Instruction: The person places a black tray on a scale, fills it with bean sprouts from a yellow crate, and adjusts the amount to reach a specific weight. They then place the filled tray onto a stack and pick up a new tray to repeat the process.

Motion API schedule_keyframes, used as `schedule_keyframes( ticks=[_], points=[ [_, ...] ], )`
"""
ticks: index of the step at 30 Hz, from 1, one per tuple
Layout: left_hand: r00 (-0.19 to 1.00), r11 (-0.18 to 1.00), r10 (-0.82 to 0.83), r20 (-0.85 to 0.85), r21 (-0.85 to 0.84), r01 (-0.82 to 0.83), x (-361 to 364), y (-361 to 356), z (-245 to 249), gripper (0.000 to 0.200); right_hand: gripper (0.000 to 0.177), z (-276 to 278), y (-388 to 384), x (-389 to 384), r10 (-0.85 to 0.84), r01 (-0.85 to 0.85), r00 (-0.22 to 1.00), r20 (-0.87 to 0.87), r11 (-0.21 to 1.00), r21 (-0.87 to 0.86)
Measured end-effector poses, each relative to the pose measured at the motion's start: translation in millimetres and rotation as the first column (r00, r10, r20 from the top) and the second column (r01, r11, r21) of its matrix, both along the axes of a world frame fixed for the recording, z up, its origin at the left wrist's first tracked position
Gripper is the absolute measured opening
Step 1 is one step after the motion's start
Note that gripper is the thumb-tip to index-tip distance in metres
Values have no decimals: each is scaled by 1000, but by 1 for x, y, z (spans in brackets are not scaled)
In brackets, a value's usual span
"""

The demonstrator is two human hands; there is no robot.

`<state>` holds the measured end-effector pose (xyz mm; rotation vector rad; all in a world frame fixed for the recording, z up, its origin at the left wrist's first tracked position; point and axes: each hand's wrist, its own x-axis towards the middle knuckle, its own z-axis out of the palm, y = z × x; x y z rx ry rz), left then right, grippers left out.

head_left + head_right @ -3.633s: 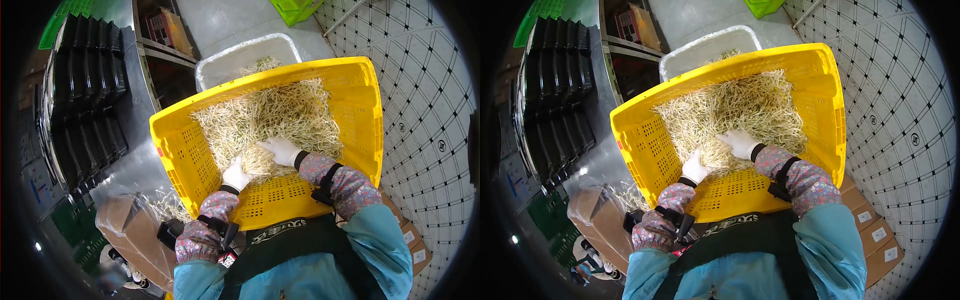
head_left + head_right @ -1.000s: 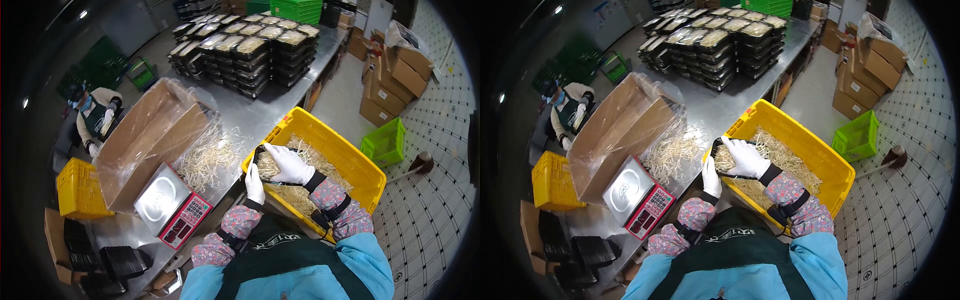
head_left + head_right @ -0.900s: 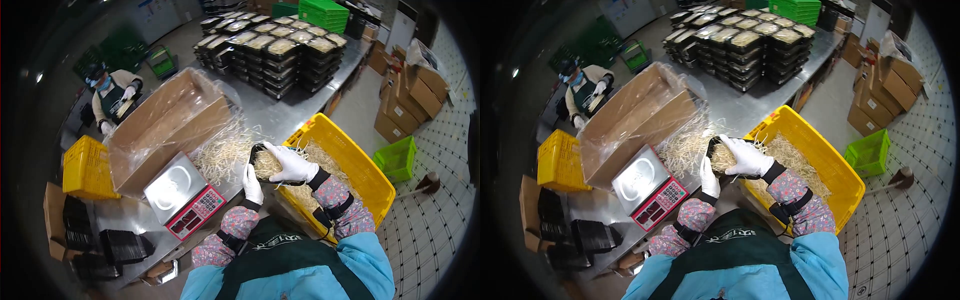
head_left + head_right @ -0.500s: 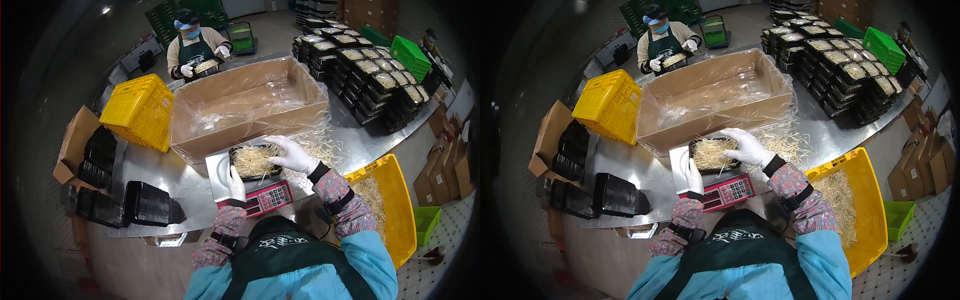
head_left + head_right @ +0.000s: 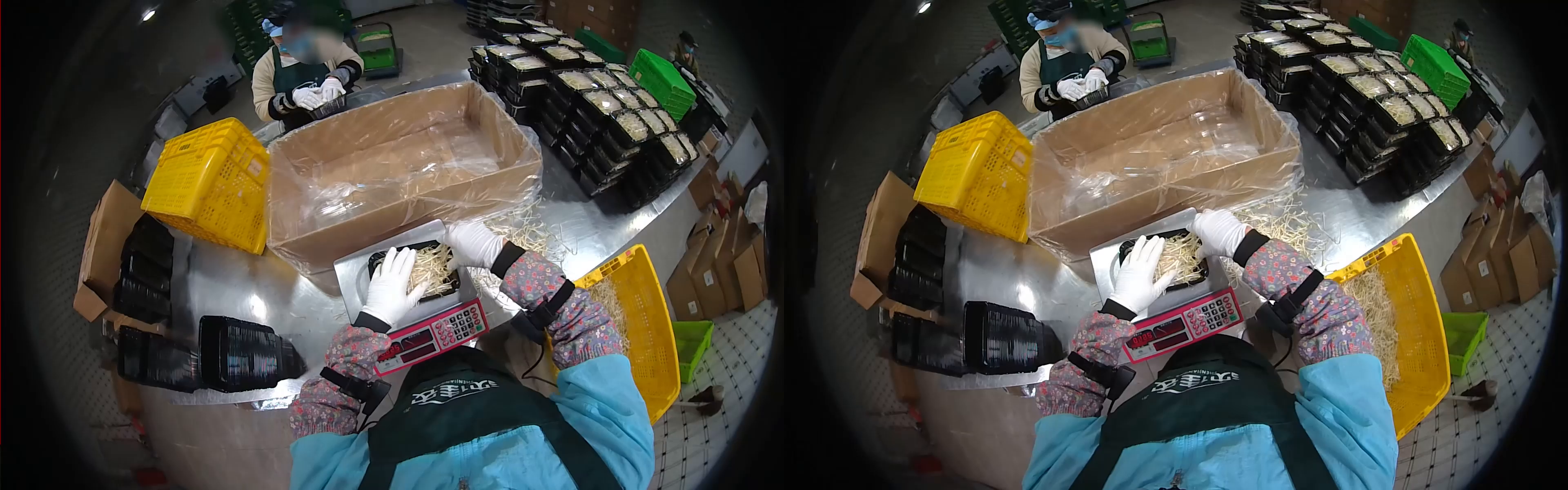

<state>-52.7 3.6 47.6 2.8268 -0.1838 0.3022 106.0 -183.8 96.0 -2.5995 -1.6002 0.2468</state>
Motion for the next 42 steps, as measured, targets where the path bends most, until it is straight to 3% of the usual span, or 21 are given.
schedule_keyframes(
  ticks=[2, 3, 5, 6, 10, 13, 16, 19, 20, 21, 23, 26, 29, 31, 33, 34, 37, 41, 42],
  points=[
    [997, 998, 13, 78, 59, -18, 2, -6, -10, 72, 31, -18, -10, 1, -35, 37, 999, -24, 996, 86],
    [999, 999, 48, 23, 8, -48, 4, -11, -12, 71, 28, -18, -12, -5, -45, 45, 999, -2, 989, 137],
    [991, 990, 110, -74, -81, -116, 14, -23, -11, 69, 21, -25, -8, -11, -68, 62, 995, 69, 995, 79],
    [989, 986, 142, -30, -79, -144, 16, -26, -15, 69, 17, -22, -10, -10, -70, 66, 997, 26, 988, 138],
    [977, 962, 196, -84, -178, -208, 21, -32, -18, 77, 15, -21, -29, 21, -90, 118, 990, -111, 952, 284],
    [964, 886, 249, -95, -380, -266, 15, -39, 2, 87, 17, 36, -51, 33, -123, 192, 972, -199, 906, 378],
    [963, 853, 261, 64, -482, -199, 2, -33, 8, 103, 17, 77, -55, 28, -65, 280, 907, -417, 832, 479],
    [941, 785, 310, 132, -594, -175, -19, -23, 17, 110, 15, 71, -36, 7, 119, 403, 739, -663, 711, 576],
    [934, 741, 333, 132, -649, -172, -25, -21, 14, 110, 17, 46, -24, 5, 216, 311, 798, -563, 653, 691],
    [926, 691, 356, 130, -703, -167, -31, -19, 10, 111, 20, 35, -13, -4, 182, 295, 802, -569, 708, 642],
    [929, 778, 340, 148, -599, -189, -38, -15, 3, 116, 28, 3, 2, -15, 80, 82, 949, -304, 872, 483],
    [950, 841, 271, 153, -519, -156, -43, -12, -1, 119, 38, -15, 2, -17, 83, 66, 949, -303, 890, 450],
    [959, 944, 241, 149, -265, -196, -37, -14, 6, 119, 48, -29, 3, -11, 218, -87, 963, -156, 804, 588],
    [970, 970, 206, 126, -153, -186, -25, -19, 4, 107, 53, -39, 11, -20, 250, -177, 961, -121, 886, 428],
    [980, 982, 187, 66, 17, -189, -15, -19, -7, 100, 54, -58, 18, -43, 191, -156, 977, -98, 944, 290],
    [985, 985, 172, 17, -6, -172, -15, -20, -9, 87, 55, -59, 16, -44, 164, -136, 977, -136, 971, 195],
    [982, 982, 185, 28, -44, -184, -15, -20, -21, 82, 56, -64, 23, -35, 197, -157, 957, -212, 969, 190],
    [970, 975, 222, 97, -3, -223, -13, -27, -17, 78, 48, -65, 20, -28, 204, -120, 949, -240, 939, 324],
    [964, 967, 250, 89, -74, -244, -12, -27, -22, 82, 39, -64, 19, -31, 182, -64, 957, -225, 891, 449]
  ],
)
